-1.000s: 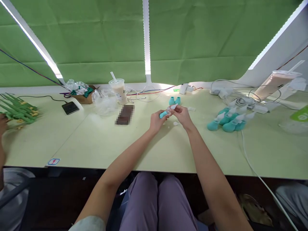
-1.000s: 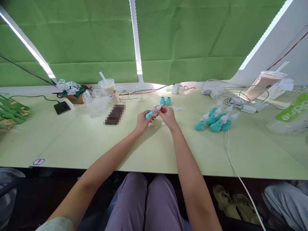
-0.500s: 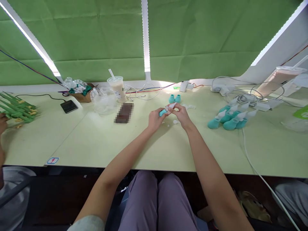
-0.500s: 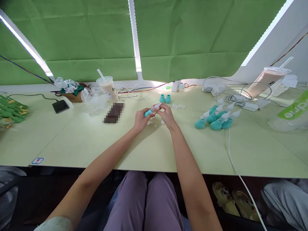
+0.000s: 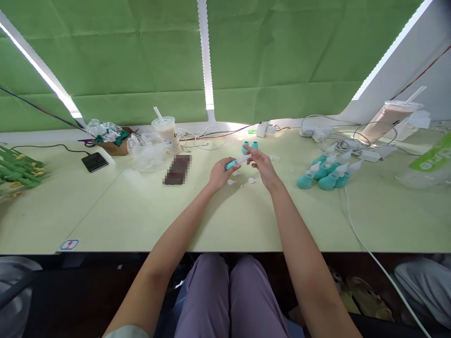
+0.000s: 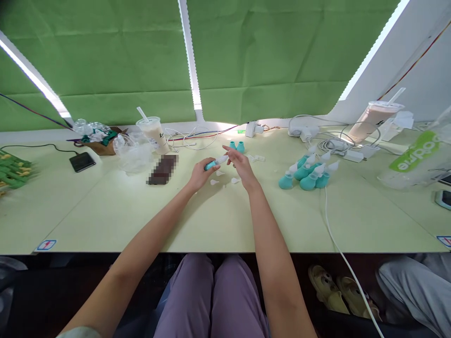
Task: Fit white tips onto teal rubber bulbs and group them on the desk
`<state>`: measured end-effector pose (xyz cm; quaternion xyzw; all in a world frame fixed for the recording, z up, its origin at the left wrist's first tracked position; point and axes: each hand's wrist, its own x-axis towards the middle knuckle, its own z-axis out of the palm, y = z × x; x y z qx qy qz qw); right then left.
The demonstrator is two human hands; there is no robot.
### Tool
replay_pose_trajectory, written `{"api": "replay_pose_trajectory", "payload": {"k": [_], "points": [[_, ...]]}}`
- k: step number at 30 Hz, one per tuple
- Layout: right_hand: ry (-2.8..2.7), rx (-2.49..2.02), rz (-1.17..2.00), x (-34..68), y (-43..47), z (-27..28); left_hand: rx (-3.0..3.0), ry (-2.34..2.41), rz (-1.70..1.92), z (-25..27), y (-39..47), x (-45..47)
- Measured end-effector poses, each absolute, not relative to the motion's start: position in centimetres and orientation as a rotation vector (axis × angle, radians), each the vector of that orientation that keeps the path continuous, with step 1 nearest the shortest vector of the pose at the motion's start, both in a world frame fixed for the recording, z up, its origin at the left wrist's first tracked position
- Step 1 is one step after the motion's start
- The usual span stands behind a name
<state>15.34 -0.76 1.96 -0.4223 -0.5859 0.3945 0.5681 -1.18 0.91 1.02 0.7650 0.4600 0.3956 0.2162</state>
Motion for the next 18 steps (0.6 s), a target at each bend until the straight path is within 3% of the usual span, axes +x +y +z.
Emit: {"api": "replay_pose_trajectory", "payload": {"k": [5, 18], "points": [[-1.318, -1.008, 0.828, 15.6, -0.4, 1.8, 2.213, 1.203, 1.032, 0.6, 1.1, -1.4], [-1.256, -1.011, 0.960, 15.8, -0.3, 1.0, 2.434, 1.345, 1.051, 1.3, -0.5, -0.7]]}}
